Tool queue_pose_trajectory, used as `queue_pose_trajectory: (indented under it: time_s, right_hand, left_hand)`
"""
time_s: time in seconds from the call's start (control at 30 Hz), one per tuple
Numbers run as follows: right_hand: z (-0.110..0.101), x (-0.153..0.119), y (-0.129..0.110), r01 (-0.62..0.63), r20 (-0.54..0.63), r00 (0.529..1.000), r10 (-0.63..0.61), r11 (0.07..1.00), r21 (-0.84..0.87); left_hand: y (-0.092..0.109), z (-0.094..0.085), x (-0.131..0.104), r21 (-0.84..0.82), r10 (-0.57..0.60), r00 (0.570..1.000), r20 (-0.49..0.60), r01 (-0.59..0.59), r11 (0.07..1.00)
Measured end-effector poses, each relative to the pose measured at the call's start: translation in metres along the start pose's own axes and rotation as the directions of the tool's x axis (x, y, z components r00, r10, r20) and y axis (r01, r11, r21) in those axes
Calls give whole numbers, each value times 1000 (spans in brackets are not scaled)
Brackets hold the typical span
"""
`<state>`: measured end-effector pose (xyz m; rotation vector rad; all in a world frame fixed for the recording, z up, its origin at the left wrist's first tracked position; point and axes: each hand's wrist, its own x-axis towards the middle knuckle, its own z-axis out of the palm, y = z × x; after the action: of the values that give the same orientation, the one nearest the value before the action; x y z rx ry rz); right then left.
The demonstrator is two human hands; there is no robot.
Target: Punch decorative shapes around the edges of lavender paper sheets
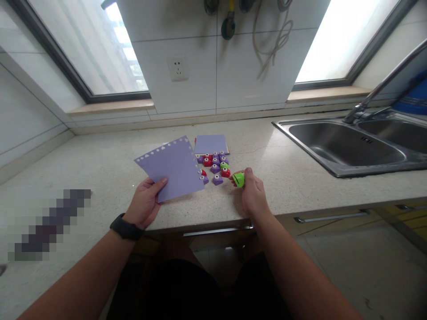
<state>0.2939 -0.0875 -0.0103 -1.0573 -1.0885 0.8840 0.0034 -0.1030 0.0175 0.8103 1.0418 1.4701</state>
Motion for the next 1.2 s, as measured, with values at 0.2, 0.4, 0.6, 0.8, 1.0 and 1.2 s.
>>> queue_pose_trajectory:
  time_s: [0.2,0.4,0.6,0.8,1.0,1.2]
  right_hand:
    - [1,-5,-13,-35,37,998,42,986,-164]
    - [3,-5,-15,30,95,995,5,932,-360]
    - [12,-4,-18,198,242,968,-59,772,-603]
    - [16,-7,-20,255,312,950,-1,581,-773]
    - [18,-8,-22,209,273,962,20,592,-778]
    - [16,-10,-20,231,291,957,-6,621,-749]
  left_hand:
    - [-2,-3,2,3,-12,1000,13,12,1000]
    - [-2,-6,5,-36,-25,1000,4,25,999]
    - [-3,-7,5,-8,-14,1000,0,14,1000]
    - [-5,-7,3,22,4,1000,23,-4,1000]
    - [-6,-6,2,46,16,999,51,-18,999]
    - [-5,-4,0,48,34,996,86,-38,998]
